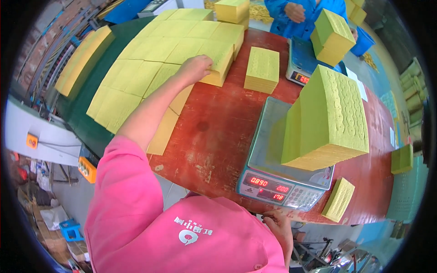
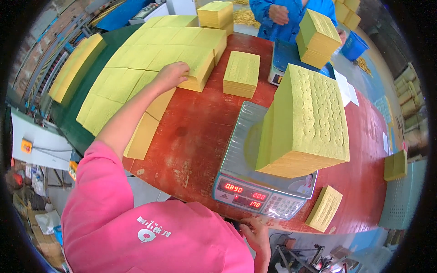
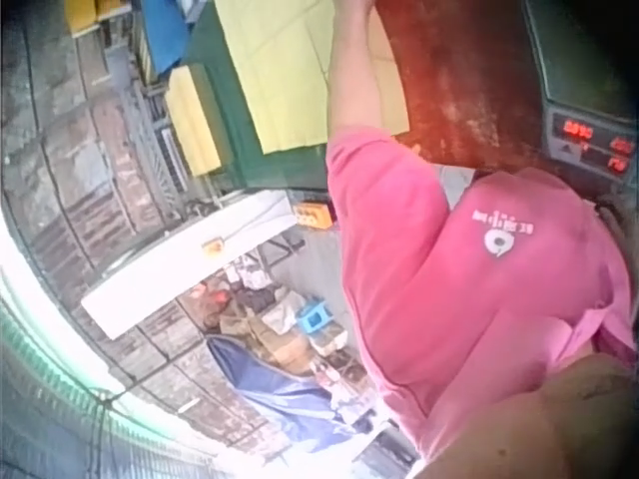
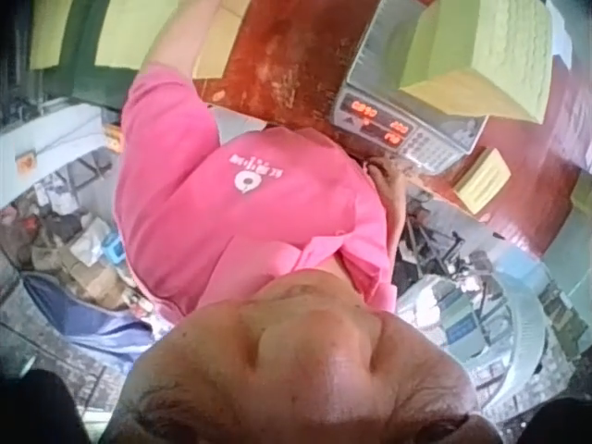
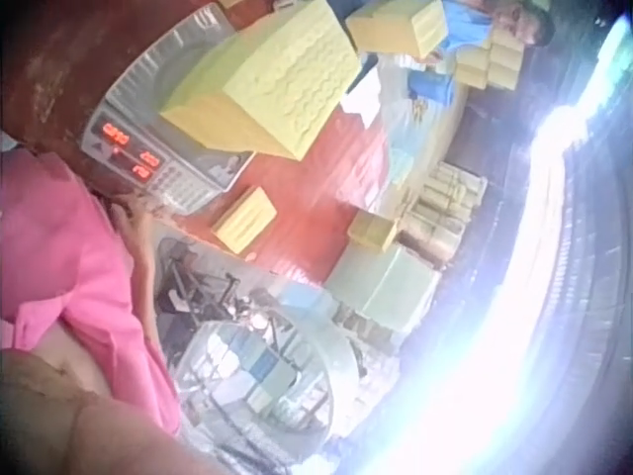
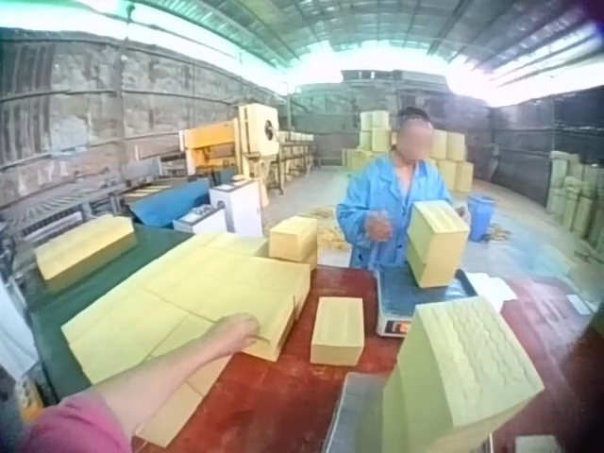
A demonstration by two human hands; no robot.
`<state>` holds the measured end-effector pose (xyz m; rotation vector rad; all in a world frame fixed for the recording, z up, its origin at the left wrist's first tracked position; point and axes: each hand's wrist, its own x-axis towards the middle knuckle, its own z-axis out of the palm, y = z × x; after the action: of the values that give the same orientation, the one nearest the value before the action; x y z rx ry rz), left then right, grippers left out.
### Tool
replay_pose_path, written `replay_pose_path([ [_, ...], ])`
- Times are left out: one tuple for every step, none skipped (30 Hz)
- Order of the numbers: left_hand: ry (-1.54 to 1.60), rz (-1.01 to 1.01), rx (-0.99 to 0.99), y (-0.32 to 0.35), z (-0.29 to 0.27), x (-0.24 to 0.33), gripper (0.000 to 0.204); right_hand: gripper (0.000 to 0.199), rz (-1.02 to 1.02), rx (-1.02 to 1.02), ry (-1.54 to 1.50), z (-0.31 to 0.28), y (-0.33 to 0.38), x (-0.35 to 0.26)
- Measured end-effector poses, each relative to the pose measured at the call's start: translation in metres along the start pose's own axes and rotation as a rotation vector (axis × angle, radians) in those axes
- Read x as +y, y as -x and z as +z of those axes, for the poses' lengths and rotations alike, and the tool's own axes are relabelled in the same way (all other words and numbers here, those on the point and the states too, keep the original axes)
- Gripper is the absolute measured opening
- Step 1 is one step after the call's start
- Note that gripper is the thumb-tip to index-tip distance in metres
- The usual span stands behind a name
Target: Weighing and stacking yellow textured paper sheets on a digital scale in a factory setting.
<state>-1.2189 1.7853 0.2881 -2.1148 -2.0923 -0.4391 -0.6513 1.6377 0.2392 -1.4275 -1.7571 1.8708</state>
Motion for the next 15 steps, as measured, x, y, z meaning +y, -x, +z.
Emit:
replay_pose_path([
  [-0.027, 0.002, -0.044, -0.008, 0.003, -0.007, 0.02, 0.014, -0.033, 0.014, 0.03, 0.004, -0.001, 0.0],
  [-0.018, 0.015, -0.047, -0.011, 0.005, -0.014, 0.02, 0.014, -0.026, 0.028, 0.026, 0.007, -0.002, -0.004],
  [-0.037, 0.031, -0.079, -0.015, 0.002, -0.016, 0.019, 0.014, -0.015, 0.039, 0.026, 0.012, -0.002, -0.007],
  [-0.059, 0.044, -0.109, -0.018, -0.001, -0.017, 0.019, 0.014, -0.007, 0.048, 0.027, 0.016, -0.002, -0.01],
  [-0.051, 0.055, -0.114, -0.019, -0.002, -0.018, 0.019, 0.014, 0.001, 0.059, 0.022, 0.019, -0.003, -0.011],
  [-0.019, 0.073, -0.12, -0.019, -0.003, -0.021, 0.017, 0.013, -0.011, 0.076, 0.014, 0.024, -0.004, -0.01],
  [0.014, 0.088, -0.126, -0.017, -0.004, -0.023, 0.015, 0.013, -0.024, 0.091, 0.008, 0.027, -0.004, -0.01],
  [0.02, 0.095, -0.129, -0.016, -0.004, -0.024, 0.015, 0.013, -0.017, 0.098, 0.006, 0.03, -0.004, -0.012],
  [0.026, 0.13, -0.117, -0.017, -0.001, -0.024, 0.013, 0.013, -0.01, 0.102, 0.045, 0.033, -0.003, -0.013],
  [0.033, 0.165, -0.105, -0.018, 0.002, -0.024, 0.012, 0.013, -0.001, 0.106, 0.085, 0.035, -0.003, -0.014],
  [0.048, 0.178, -0.113, -0.017, 0.004, -0.027, 0.012, 0.013, 0.015, 0.12, 0.08, 0.034, -0.005, -0.015],
  [0.042, 0.186, -0.089, -0.021, 0.012, -0.028, 0.011, 0.014, -0.038, 0.118, 0.173, 0.033, -0.008, -0.012],
  [0.041, 0.204, -0.071, -0.022, 0.021, -0.026, 0.011, 0.015, -0.081, 0.12, 0.26, 0.032, -0.005, -0.008],
  [0.042, 0.221, -0.04, -0.022, 0.023, -0.03, 0.011, 0.017, -0.129, 0.125, 0.297, 0.033, -0.009, -0.006],
  [0.049, 0.241, -0.016, -0.022, 0.025, -0.035, 0.012, 0.019, -0.169, 0.13, 0.331, 0.03, -0.013, -0.006],
])
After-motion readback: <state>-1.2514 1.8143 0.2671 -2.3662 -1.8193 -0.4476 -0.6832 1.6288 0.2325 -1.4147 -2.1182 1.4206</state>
